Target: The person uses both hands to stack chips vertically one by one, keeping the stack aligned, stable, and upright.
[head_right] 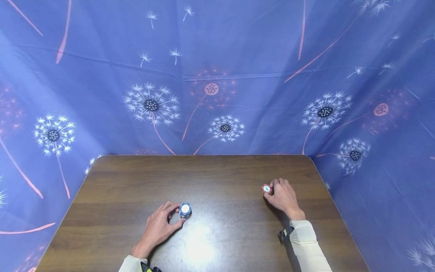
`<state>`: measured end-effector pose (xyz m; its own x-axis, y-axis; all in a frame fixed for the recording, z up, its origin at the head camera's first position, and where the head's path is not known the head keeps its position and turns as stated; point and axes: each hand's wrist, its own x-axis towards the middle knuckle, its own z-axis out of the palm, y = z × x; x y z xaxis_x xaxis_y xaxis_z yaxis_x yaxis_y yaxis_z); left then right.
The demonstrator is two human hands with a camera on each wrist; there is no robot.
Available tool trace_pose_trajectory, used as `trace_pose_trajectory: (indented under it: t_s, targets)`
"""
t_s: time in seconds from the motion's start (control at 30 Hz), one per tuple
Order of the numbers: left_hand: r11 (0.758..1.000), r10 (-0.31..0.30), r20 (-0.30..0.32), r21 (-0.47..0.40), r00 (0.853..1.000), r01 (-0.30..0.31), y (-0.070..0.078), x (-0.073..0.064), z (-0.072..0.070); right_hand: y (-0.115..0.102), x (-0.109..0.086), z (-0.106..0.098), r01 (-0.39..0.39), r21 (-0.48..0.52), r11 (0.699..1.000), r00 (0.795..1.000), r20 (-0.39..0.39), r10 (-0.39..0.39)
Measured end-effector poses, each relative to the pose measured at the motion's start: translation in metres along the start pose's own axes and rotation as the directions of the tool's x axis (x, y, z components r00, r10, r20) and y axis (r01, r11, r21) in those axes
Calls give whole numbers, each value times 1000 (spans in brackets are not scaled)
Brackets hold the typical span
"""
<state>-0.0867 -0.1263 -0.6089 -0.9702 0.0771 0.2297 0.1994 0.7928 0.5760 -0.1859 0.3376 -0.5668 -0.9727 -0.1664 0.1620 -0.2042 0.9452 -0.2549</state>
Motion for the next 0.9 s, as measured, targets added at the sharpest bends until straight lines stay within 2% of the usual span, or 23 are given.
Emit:
trace_pose_trajectory:
  t_s: [0.43,0.73,0.9]
  targets:
    - [1000,-5,-1,0,1000,5,0,-1,1,5,-5,3,-11,-29,1000,999,-36,10]
    - [1000,1,-8,-2,1000,-1,-1,-3,1,7,-18,3,-14,-12,1000,999,-47,13]
    - [1000,0,-8,-2,1000,0,-1,-2,2,5,-27,3,-12,-4,1000,996,-84,11]
